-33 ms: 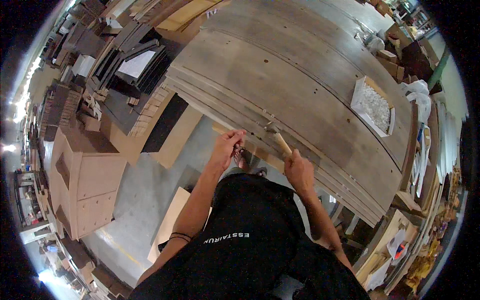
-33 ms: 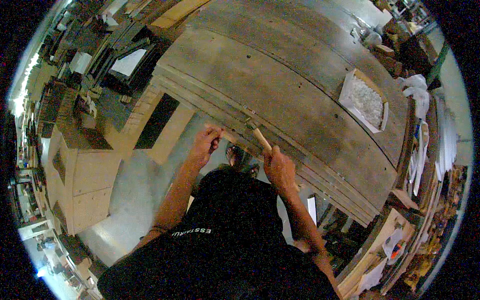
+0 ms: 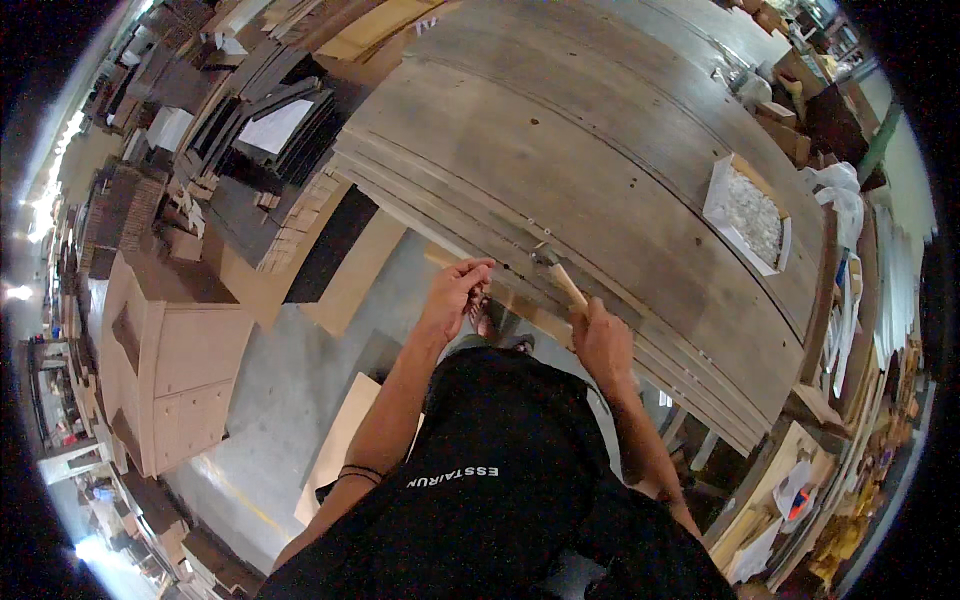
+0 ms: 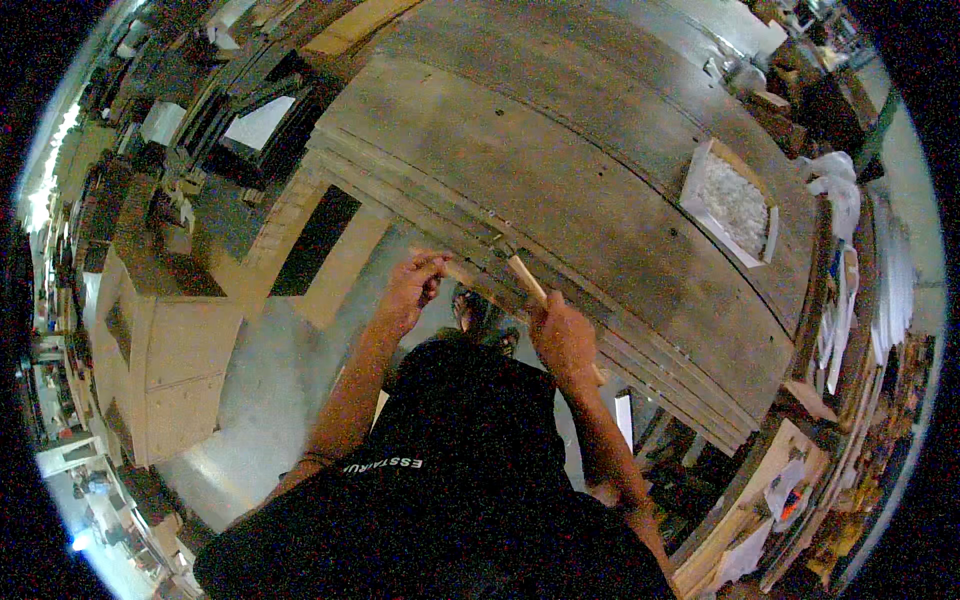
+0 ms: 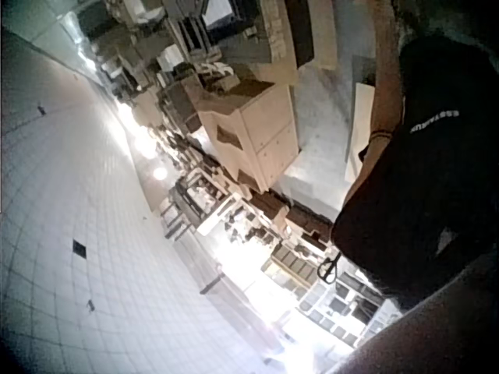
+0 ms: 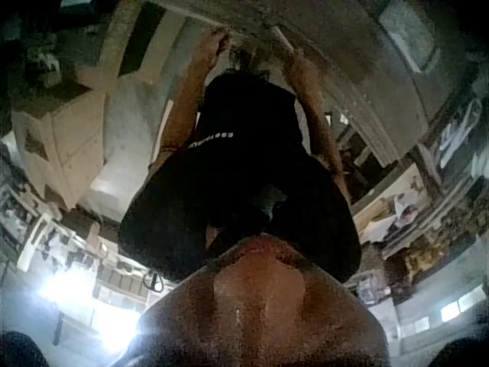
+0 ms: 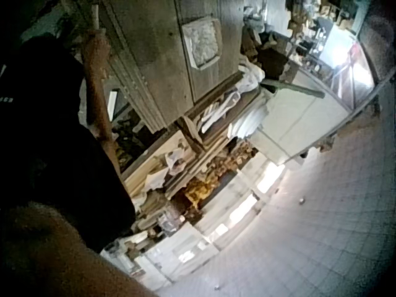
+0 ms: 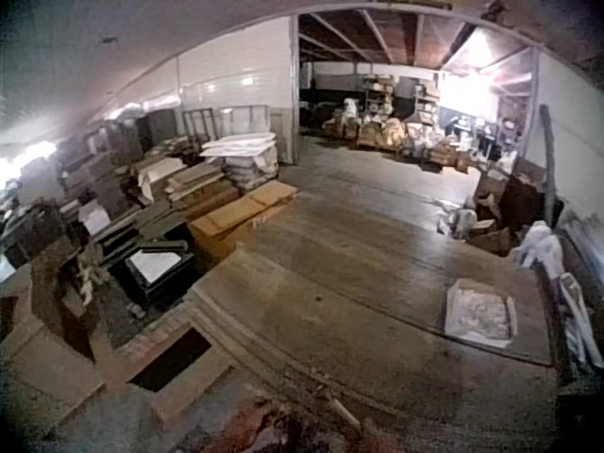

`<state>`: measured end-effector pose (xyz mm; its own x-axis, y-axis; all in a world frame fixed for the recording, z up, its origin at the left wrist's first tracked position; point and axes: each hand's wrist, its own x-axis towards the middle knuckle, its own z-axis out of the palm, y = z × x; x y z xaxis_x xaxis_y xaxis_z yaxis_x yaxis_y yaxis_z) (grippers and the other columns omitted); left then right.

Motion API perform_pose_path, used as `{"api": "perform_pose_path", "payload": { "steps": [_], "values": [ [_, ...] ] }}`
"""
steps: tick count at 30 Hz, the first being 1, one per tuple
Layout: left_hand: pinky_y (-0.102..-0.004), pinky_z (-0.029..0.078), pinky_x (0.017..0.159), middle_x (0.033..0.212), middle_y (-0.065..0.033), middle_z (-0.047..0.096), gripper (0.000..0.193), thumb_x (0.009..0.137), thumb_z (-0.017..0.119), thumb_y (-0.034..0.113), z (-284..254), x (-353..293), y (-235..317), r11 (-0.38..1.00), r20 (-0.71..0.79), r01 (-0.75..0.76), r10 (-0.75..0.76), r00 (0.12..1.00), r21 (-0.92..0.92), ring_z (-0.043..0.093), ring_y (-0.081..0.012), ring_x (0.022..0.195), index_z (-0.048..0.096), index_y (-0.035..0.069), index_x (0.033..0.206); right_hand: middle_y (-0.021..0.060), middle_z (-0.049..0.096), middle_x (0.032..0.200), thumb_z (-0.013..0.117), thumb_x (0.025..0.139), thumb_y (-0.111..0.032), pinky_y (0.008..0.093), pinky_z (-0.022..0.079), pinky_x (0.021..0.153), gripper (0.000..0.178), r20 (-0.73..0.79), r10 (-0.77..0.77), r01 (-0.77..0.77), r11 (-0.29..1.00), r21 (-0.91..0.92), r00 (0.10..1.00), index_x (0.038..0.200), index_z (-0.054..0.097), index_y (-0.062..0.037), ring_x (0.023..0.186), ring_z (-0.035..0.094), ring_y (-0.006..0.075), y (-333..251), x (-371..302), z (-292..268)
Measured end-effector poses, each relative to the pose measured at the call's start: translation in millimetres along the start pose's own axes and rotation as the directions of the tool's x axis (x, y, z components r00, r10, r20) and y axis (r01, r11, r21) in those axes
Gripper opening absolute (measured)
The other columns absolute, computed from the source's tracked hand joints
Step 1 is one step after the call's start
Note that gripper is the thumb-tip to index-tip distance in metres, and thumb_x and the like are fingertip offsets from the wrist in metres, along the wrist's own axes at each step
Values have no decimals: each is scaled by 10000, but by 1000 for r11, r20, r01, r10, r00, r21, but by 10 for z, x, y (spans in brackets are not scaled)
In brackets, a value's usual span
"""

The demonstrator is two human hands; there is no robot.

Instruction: The person assembles a wooden panel by inserting small white fasteners into pre-drilled holes and hammering them in. They use a hammer to drive the fasteners flush with the surface, then lift and reposition the panel to continue the process.

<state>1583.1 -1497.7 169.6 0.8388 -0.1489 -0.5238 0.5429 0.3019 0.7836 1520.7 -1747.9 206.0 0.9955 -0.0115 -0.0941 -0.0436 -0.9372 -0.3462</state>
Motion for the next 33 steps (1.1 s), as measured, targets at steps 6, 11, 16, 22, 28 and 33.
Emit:
{"api": "perform_pose_path", "payload": {
  "steps": [6,11,16,22,28,33],
  "values": [
    [-169,392,523,862,-10,652,218,922,541,147,-26,-111,-86,998,-1,34,-34,999,-45,490,-24,601,622,40,1094,195,585,653,501,928,-350,488,462,513,321,-190,-43,76,982,170,981,843,495,-41,591,588,397,-147,-77,-136],
    [-176,394,511,867,-34,671,234,917,537,145,51,-230,62,995,7,75,-76,997,69,494,-29,593,624,43,1109,198,578,639,526,913,-314,503,444,516,281,-14,18,-17,999,30,1000,838,481,-47,593,582,405,-113,36,27],
    [-181,388,491,847,-49,678,232,903,543,134,-93,14,-43,992,32,-5,1,999,127,473,-30,554,636,45,1095,219,582,648,526,903,-293,527,437,552,270,-163,46,-15,983,184,986,837,471,-38,627,579,425,-411,-72,-195],
    [-228,455,533,800,-55,680,204,823,589,129,68,425,40,894,127,-170,128,984,415,588,-101,605,679,23,972,212,601,653,509,915,-341,527,444,545,299,-31,205,-202,977,64,978,856,482,-49,607,590,422,-262,-78,241],
    [-337,498,589,685,-139,655,189,751,581,164,43,763,-55,481,367,-474,304,879,737,643,-232,621,677,14,813,190,588,617,518,911,-389,475,437,510,332,-164,284,-267,957,117,945,830,518,-67,583,577,415,-539,-344,331],
    [-349,497,595,681,-150,648,199,743,572,167,46,712,30,487,384,-489,305,872,724,647,-253,629,669,6,808,182,580,610,538,904,-396,468,412,494,332,-76,477,-452,864,221,875,842,550,-70,545,563,396,-815,-485,411]
  ]
}}
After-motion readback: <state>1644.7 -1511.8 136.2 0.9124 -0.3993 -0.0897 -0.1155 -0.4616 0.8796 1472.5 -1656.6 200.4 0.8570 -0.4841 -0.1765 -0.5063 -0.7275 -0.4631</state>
